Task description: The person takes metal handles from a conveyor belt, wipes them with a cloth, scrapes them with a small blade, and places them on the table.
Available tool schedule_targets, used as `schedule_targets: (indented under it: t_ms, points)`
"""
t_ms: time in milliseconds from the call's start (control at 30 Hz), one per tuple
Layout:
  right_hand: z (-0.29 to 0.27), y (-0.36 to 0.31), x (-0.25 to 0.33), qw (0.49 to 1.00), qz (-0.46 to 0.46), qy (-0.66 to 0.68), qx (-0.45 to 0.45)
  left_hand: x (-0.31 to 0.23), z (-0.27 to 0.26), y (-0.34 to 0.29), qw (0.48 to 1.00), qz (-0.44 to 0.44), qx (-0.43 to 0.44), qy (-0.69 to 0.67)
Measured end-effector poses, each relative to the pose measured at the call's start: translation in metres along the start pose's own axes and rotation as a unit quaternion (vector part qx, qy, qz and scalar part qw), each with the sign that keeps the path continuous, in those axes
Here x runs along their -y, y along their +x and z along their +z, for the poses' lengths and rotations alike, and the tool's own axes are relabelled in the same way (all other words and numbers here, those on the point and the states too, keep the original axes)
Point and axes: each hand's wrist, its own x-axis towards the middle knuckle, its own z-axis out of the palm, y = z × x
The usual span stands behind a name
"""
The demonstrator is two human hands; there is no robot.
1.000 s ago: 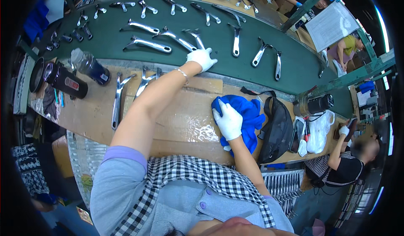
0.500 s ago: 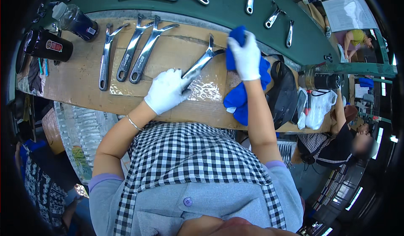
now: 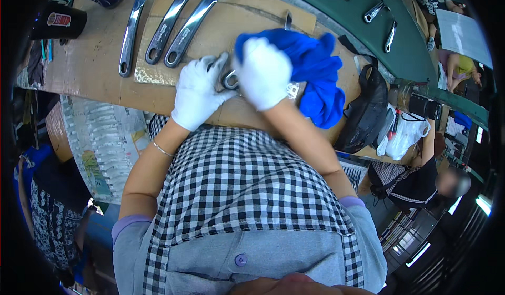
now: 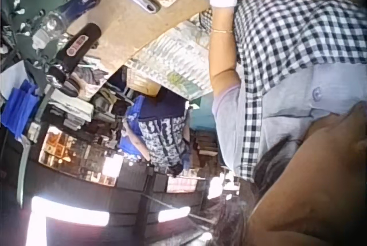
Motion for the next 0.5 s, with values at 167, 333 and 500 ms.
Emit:
schedule_targets:
  t_ms: [167, 333, 500]
  points:
    - [0.005, -0.035, 0.025, 0.975, -0.092, 0.202, 0.029, 0.017, -0.002, 0.003, 0.999, 0.047, 0.006, -0.011]
    - [-0.026, -0.069, -0.01, 0.964, 0.018, 0.214, 0.157, 0.033, -0.026, -0.001, 0.989, 0.074, 0.094, -0.083]
    - [-0.022, -0.075, -0.048, 0.969, 0.132, 0.211, 0.005, 0.017, -0.021, -0.002, 0.993, 0.06, 0.053, -0.083]
